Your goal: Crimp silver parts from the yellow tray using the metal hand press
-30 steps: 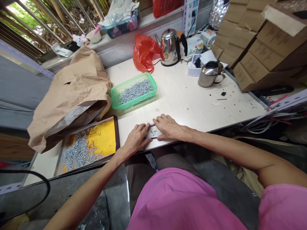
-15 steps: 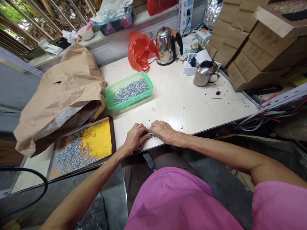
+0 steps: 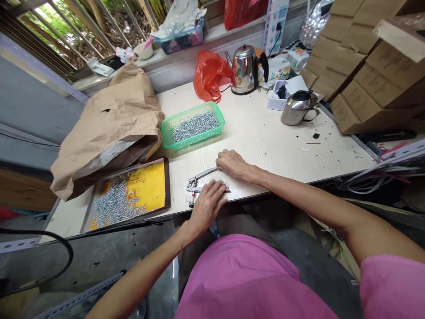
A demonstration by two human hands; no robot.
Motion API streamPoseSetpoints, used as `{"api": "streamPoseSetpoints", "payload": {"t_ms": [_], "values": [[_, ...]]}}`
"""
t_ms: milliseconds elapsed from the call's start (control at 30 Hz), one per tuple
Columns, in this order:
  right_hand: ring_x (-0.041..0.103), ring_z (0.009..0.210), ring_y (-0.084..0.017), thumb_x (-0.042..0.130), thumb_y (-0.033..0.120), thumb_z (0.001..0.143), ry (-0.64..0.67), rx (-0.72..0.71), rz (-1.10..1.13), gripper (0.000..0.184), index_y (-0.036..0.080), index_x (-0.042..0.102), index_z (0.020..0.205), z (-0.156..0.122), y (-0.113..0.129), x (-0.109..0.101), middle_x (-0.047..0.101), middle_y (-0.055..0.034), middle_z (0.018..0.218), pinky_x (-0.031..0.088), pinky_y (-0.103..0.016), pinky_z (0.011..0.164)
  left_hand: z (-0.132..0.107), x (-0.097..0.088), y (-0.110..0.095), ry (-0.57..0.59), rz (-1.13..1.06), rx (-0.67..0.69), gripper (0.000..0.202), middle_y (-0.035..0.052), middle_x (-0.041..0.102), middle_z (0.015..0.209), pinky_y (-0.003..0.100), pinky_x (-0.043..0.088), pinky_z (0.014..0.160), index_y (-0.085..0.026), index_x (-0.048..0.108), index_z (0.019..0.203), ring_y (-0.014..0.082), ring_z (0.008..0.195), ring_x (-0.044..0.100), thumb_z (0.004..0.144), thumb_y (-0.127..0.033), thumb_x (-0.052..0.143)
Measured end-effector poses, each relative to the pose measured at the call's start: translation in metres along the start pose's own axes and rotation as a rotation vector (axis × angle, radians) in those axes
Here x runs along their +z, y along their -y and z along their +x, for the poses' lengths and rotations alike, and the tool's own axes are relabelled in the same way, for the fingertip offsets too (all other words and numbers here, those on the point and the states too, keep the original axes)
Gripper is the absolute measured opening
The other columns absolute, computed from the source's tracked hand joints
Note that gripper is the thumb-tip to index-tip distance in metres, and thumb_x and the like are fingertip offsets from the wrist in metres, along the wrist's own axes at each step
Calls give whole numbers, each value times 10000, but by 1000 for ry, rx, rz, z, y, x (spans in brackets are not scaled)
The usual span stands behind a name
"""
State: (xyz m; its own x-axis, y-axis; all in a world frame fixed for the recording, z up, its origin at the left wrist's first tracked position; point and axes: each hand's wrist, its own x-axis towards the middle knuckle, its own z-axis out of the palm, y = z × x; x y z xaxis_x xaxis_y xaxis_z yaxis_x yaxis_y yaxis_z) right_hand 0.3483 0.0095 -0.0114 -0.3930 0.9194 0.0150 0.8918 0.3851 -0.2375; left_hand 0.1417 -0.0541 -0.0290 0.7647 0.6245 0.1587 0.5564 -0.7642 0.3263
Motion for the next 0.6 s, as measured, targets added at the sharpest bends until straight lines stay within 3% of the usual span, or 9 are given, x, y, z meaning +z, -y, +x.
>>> {"api": "streamPoseSetpoints", "payload": {"t_ms": [167,267,333,400,533,600], "values": [[495,996,-257,571,240,907,-42,63,-89,160,154,702,936,30,17,-11,642,-116,1030,316,-364,809,-6,4,-7,-3,-82,-33,446,124,525,1396,529,318,1125,-178,474,1342,284,1350,415,949,-388,466],[472,1006,-254,592,252,894,-31,-181,-67,169,191,702,1007,35,50,-13,622,-109,1068,314,-356,781,-4,6,-5,-10,-108,-21,465,159,550,1354,540,352,1097,-148,486,1329,305,1327,442,935,-395,495],[451,1022,-251,607,261,882,14,-433,-32,128,220,714,942,33,75,-7,613,-92,1058,312,-347,758,-8,8,-8,-17,-123,-34,453,171,603,1268,520,425,1037,-138,524,1283,316,1256,513,918,-406,524],[438,1028,-253,608,217,868,47,-598,-33,108,200,708,831,31,95,2,609,-94,1019,313,-351,757,-19,8,-16,-25,-142,12,434,159,633,1214,469,479,985,-141,548,1251,299,1193,564,912,-411,537],[454,977,-239,601,176,844,20,-721,13,109,158,657,753,29,107,23,599,-100,935,336,-362,779,-57,-7,-28,-100,-134,279,276,95,677,1141,345,491,979,-152,612,1132,200,1092,616,935,-320,515],[472,944,-221,570,203,872,-19,-775,111,111,164,654,809,30,105,30,605,-91,922,356,-352,775,-77,-25,-17,-178,-76,271,181,51,712,958,303,518,898,-163,646,1022,156,915,647,930,-249,517]]}}
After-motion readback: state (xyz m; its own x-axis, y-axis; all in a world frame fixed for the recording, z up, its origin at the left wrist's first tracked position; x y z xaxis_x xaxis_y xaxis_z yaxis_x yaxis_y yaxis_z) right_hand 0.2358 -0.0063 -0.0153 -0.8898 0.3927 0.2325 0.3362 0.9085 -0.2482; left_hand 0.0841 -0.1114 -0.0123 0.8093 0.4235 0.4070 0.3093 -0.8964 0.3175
